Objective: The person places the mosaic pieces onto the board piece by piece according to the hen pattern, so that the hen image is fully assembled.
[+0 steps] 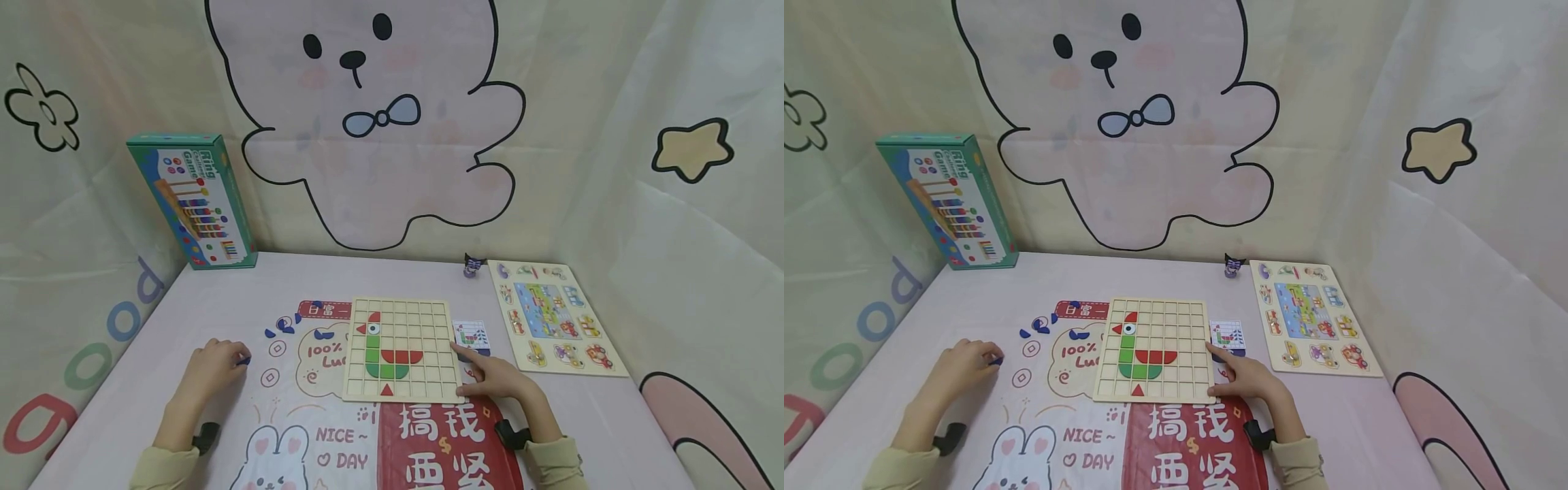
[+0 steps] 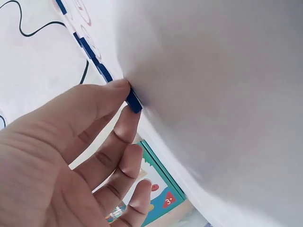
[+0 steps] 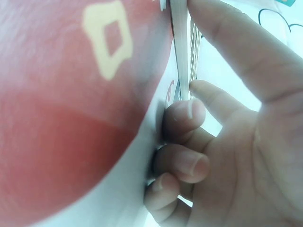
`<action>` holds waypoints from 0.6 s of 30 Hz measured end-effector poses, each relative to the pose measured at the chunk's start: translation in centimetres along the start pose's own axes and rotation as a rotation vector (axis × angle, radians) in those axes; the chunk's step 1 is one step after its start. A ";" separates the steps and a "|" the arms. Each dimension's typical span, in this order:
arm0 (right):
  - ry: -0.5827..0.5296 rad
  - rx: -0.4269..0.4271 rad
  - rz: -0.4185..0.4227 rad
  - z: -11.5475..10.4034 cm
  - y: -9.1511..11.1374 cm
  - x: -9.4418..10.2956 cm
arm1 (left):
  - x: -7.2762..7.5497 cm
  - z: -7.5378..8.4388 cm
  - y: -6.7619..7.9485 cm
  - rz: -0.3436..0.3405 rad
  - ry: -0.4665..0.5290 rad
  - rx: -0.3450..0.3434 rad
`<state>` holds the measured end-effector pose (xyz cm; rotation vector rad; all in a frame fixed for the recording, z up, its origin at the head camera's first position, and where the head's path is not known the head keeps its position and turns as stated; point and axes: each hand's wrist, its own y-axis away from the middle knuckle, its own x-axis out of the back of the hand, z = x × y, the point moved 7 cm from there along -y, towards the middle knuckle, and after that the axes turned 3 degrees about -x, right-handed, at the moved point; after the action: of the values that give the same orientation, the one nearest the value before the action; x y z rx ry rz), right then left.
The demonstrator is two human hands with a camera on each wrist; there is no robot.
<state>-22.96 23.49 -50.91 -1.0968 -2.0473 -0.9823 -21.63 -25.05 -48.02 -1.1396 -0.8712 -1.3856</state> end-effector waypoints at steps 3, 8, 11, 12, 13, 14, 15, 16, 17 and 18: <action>0.001 0.006 -0.001 0.0 0.0 0.0 | -0.1 0.4 -0.1 -0.004 0.019 -0.001; 0.009 0.007 -0.002 0.0 0.0 0.0 | -0.5 1.3 -0.4 -0.037 0.047 0.000; 0.000 0.003 -0.004 -0.1 0.0 0.0 | -0.7 1.8 -0.6 -0.063 0.071 0.019; -0.002 0.002 -0.004 -0.1 0.0 0.0 | -0.7 2.0 -0.7 -0.070 0.075 0.023; -0.002 -0.001 -0.003 -0.1 0.0 0.0 | -0.8 2.3 -0.7 -0.077 0.083 0.025; -0.001 -0.003 -0.002 -0.1 0.0 0.0 | -0.8 2.6 -0.8 -0.083 0.091 0.029; -0.004 -0.003 -0.002 -0.1 0.0 0.0 | -0.9 2.9 -0.9 -0.090 0.097 0.028; -0.003 -0.006 -0.002 -0.1 0.0 0.0 | -0.9 3.3 -0.9 -0.098 0.104 0.027; -0.001 -0.009 -0.001 -0.1 0.0 0.0 | -1.0 3.8 -0.9 -0.105 0.111 0.024; 0.000 -0.010 0.000 -0.1 0.1 0.0 | -1.0 4.2 -1.0 -0.109 0.114 0.022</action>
<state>-22.91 23.43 -50.80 -1.1021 -2.0447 -0.9936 -21.98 -20.66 -47.75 -0.9987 -0.8750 -1.5120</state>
